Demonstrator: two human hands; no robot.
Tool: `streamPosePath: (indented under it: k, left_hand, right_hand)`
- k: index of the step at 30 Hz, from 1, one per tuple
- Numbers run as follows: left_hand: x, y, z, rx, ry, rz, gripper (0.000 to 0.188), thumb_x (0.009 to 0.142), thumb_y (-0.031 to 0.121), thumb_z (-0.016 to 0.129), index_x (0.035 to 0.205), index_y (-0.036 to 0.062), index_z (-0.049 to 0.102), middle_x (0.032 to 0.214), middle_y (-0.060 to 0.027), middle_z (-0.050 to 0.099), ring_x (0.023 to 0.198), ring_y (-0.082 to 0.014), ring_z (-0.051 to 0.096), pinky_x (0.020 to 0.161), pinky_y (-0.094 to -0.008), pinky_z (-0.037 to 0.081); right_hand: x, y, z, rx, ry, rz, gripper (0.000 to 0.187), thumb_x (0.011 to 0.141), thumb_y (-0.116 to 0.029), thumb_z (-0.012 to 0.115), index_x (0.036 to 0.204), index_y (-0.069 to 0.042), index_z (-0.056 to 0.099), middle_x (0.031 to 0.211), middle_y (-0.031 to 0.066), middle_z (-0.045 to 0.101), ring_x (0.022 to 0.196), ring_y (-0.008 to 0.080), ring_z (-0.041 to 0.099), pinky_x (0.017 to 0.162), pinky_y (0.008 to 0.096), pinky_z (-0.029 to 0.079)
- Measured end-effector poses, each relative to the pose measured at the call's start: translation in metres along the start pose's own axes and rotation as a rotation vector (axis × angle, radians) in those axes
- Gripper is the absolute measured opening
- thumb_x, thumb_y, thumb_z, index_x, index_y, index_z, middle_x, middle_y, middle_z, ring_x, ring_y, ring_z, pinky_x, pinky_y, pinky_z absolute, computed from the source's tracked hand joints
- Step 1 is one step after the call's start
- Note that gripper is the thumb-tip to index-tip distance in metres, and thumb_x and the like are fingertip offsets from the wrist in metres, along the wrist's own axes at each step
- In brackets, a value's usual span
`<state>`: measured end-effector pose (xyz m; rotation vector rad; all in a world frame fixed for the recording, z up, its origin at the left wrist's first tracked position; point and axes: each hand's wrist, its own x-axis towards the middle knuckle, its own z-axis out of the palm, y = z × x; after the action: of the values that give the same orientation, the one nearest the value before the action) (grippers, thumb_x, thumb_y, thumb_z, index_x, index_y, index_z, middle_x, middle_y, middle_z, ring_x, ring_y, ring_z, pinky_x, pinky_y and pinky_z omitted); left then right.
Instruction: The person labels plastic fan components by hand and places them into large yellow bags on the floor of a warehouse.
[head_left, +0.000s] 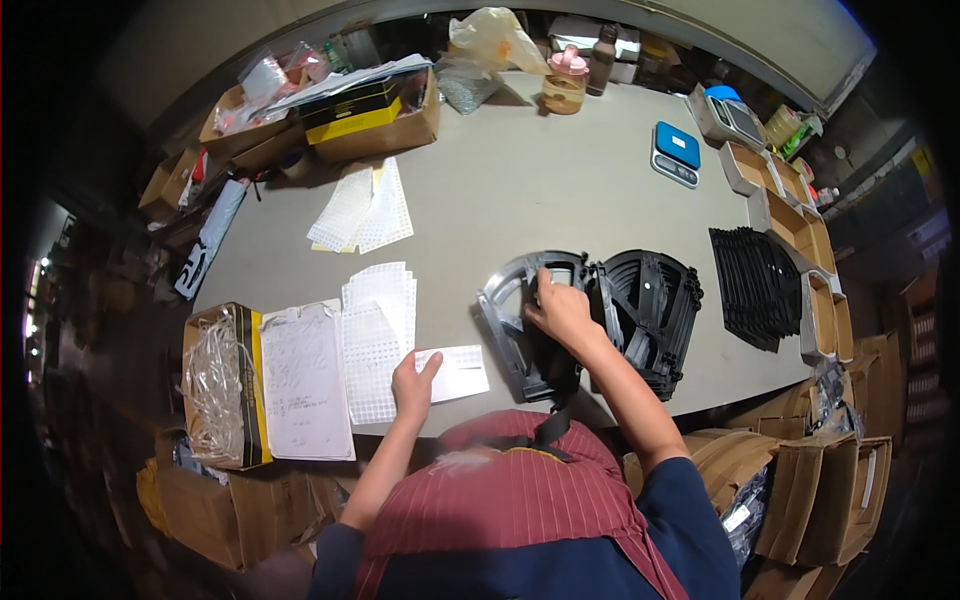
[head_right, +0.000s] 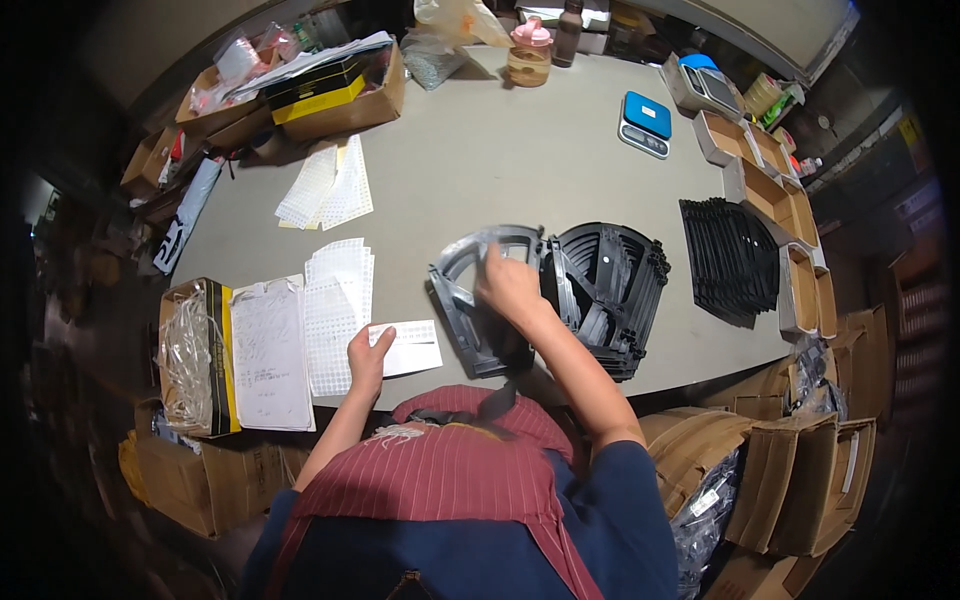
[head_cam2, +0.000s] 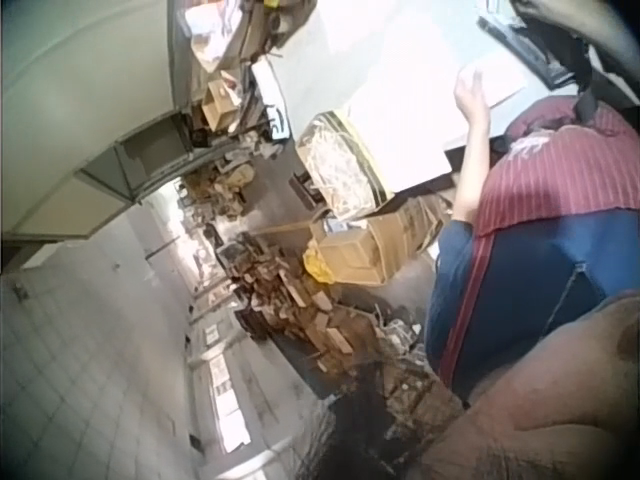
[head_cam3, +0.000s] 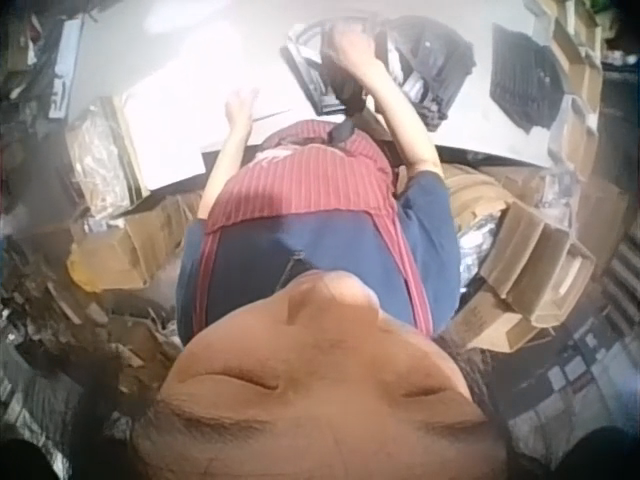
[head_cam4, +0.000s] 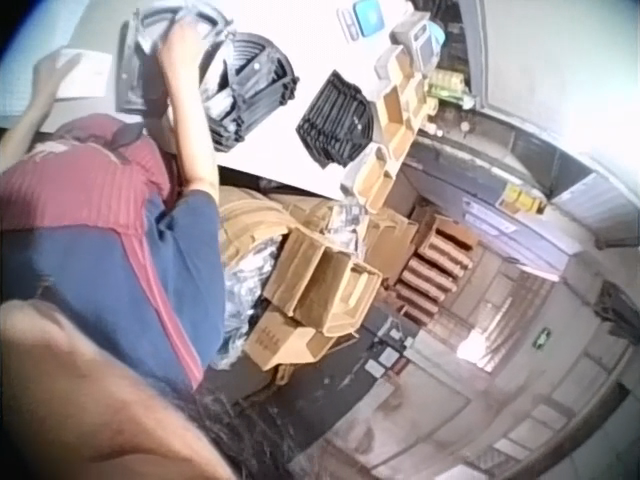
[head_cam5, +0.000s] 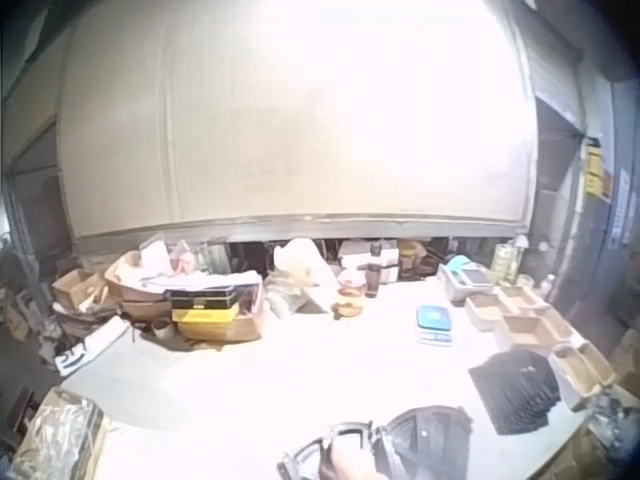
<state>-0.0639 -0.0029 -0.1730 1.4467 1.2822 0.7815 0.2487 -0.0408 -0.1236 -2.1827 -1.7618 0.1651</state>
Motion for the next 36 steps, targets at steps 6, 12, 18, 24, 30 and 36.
streamPosePath:
  k: [6, 12, 18, 24, 30, 36]
  left_hand:
    - [0.0, 0.002, -0.002, -0.151, -0.051, -0.085, 0.029, 0.096, 0.021, 0.073, 0.114, -0.0023, 0.071, 0.102, -0.0079, 0.075, 0.09, -0.015, 0.068, 0.083, -0.0296, 0.053]
    - [0.002, 0.013, 0.001, -0.281, -0.128, -0.178, 0.027, 0.096, 0.017, 0.072, 0.115, -0.0011, 0.07, 0.103, -0.0069, 0.074, 0.091, -0.0132, 0.067, 0.083, -0.0279, 0.052]
    - [-0.012, 0.04, 0.007, -0.277, -0.202, -0.163, 0.023, 0.096, 0.019, 0.073, 0.111, 0.0015, 0.071, 0.098, -0.0038, 0.072, 0.088, -0.0106, 0.064, 0.081, -0.0261, 0.051]
    - [-0.019, 0.081, 0.021, -0.333, -0.279, -0.032, 0.021, 0.097, 0.017, 0.073, 0.11, 0.0011, 0.072, 0.098, -0.0039, 0.073, 0.089, -0.0088, 0.064, 0.08, -0.0247, 0.052]
    - [-0.025, 0.097, 0.012, -0.342, -0.307, -0.042, 0.023, 0.096, 0.017, 0.072, 0.111, -0.0012, 0.072, 0.099, -0.0067, 0.074, 0.088, -0.0102, 0.066, 0.08, -0.0255, 0.053]
    - [-0.017, 0.075, 0.014, -0.47, -0.284, -0.267, 0.024, 0.096, 0.015, 0.071, 0.113, -0.0023, 0.069, 0.1, -0.0093, 0.074, 0.087, -0.0145, 0.07, 0.079, -0.0277, 0.055]
  right_hand:
    - [-0.021, -0.017, -0.128, 0.183, 0.29, 0.124, 0.054, 0.087, -0.036, 0.074, 0.131, -0.009, 0.061, 0.076, 0.0137, 0.066, 0.071, 0.0337, 0.067, 0.065, 0.045, 0.053]
    - [-0.059, 0.1, -0.099, -0.207, 0.066, 0.546, 0.053, 0.088, -0.041, 0.071, 0.123, -0.002, 0.067, 0.095, 0.0214, 0.072, 0.091, 0.0421, 0.07, 0.079, 0.0506, 0.056]
    - [-0.083, 0.026, -0.11, -0.01, 0.408, 0.203, 0.027, 0.087, -0.014, 0.073, 0.11, -0.001, 0.067, 0.108, 0.0175, 0.067, 0.102, 0.038, 0.063, 0.09, 0.046, 0.051]
    - [-0.066, -0.04, -0.063, 0.688, -0.197, -0.204, 0.03, 0.088, -0.018, 0.072, 0.109, 0.001, 0.063, 0.104, 0.0207, 0.067, 0.094, 0.0361, 0.066, 0.081, 0.042, 0.054]
    - [-0.065, -0.057, -0.068, 0.653, -0.179, -0.095, 0.017, 0.088, -0.008, 0.074, 0.095, 0.001, 0.06, 0.086, 0.0136, 0.064, 0.076, 0.0262, 0.066, 0.067, 0.0372, 0.054]
    - [-0.068, -0.059, -0.046, 0.427, 0.01, -0.38, 0.019, 0.083, 0.001, 0.07, 0.099, 0.0, 0.059, 0.101, 0.0172, 0.061, 0.098, 0.0384, 0.061, 0.085, 0.043, 0.051]
